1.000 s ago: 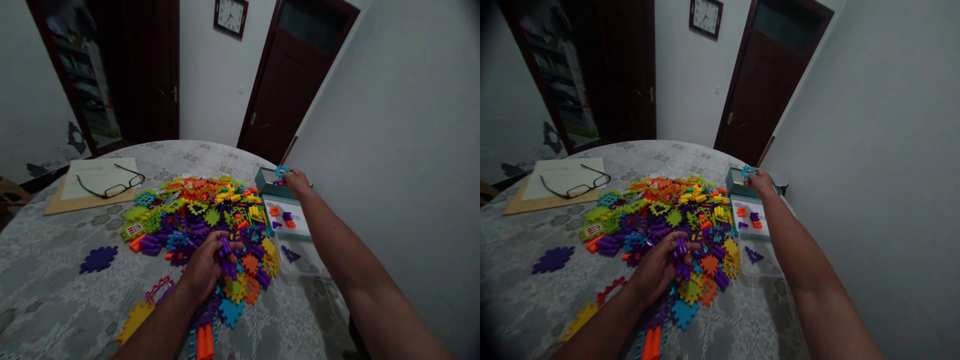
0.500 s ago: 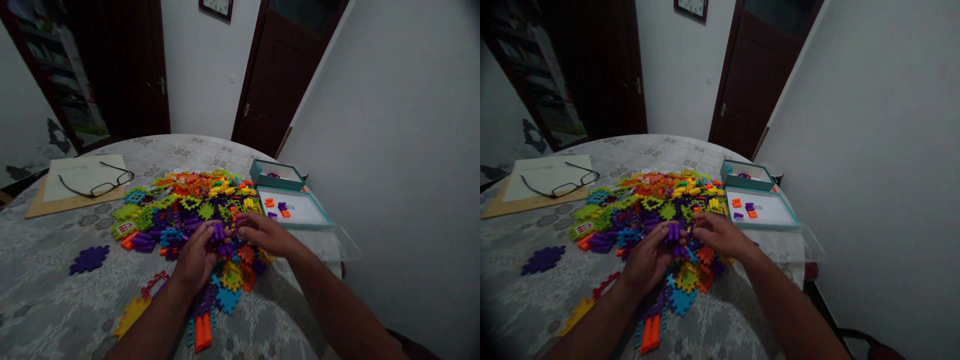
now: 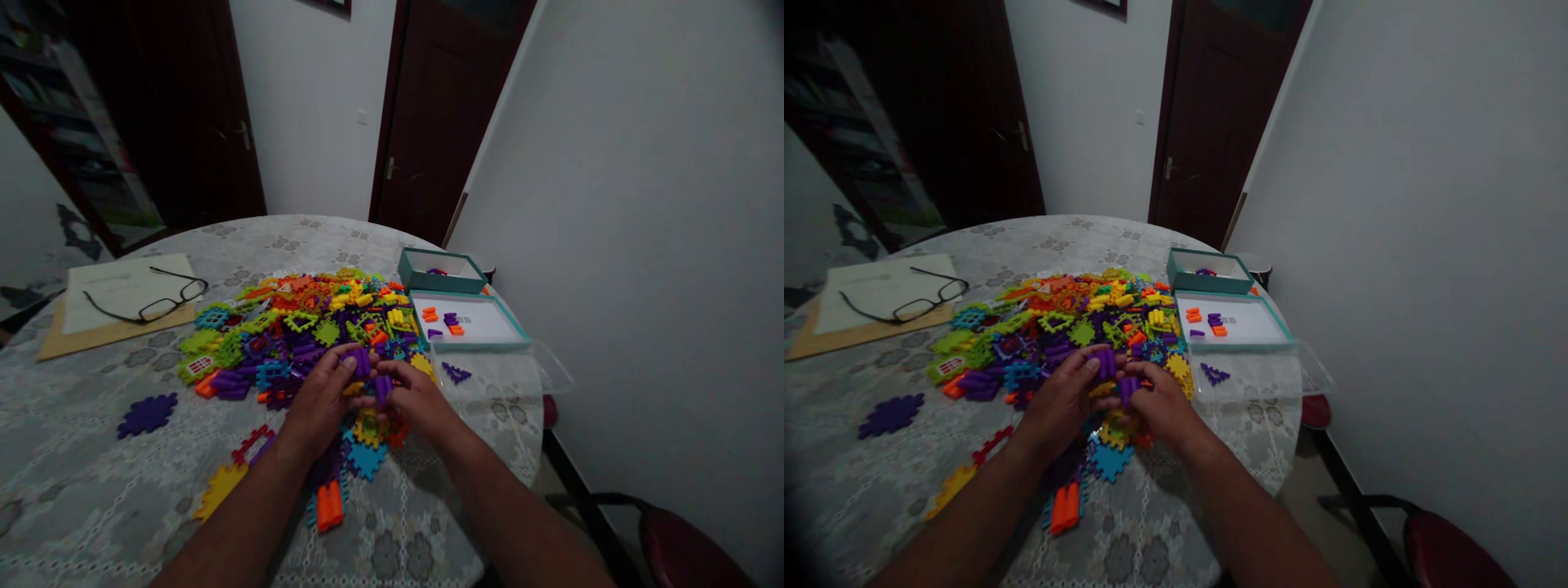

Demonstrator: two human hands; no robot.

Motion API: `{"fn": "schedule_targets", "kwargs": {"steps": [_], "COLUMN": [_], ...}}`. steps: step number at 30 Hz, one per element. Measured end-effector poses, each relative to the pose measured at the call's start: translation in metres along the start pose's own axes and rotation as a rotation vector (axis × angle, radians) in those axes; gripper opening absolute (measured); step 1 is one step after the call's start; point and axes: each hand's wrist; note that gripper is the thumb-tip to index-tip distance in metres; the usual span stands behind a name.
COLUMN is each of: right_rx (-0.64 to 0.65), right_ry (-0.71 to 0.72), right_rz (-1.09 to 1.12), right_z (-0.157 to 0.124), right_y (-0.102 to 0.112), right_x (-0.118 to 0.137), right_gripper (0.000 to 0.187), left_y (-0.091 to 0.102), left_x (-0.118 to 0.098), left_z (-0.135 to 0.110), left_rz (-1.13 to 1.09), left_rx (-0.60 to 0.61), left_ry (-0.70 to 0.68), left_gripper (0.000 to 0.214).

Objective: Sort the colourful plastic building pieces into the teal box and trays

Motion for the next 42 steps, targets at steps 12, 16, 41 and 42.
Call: {"fn": "schedule_targets", "kwargs": {"steps": [12, 16, 41, 42], "right_rx": [0.124, 0.108, -0.466, -0.374], "right_ry": [0.192, 0.211, 0.574, 0.634], "right_rz": [-0.442, -0.612, -0.970, -0.949], "right_z": [-0.006, 0.006, 0.049, 0.029], "right_y": [0.008, 0.027, 0.125, 0.108], "right_x": [0.024, 0.040, 0.073, 0.066], "right_gripper": [0.042, 0.037, 0.032, 0.031], "left_y": [-0.001, 0.001, 0.016, 0.015], "left_x": [0.008, 0.011, 0.005, 0.002], "left_z": [-0.002, 0.000, 0.003, 0.002], "left_rz": [0.360, 0.370, 0.418, 0.421], "left_rx": [0.133, 0.054, -0.281, -0.300], "left_ry": [0.031, 0.024, -0.182, -0.199], "left_gripper": [0.037, 0.045, 0.034, 0.033]}}
Point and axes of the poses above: each hand's wrist, its own z-axis towards the middle knuckle, its own y-axis out of the back of the hand, x = y × z, and after that the axes turned 9 degrees about z, right-handed
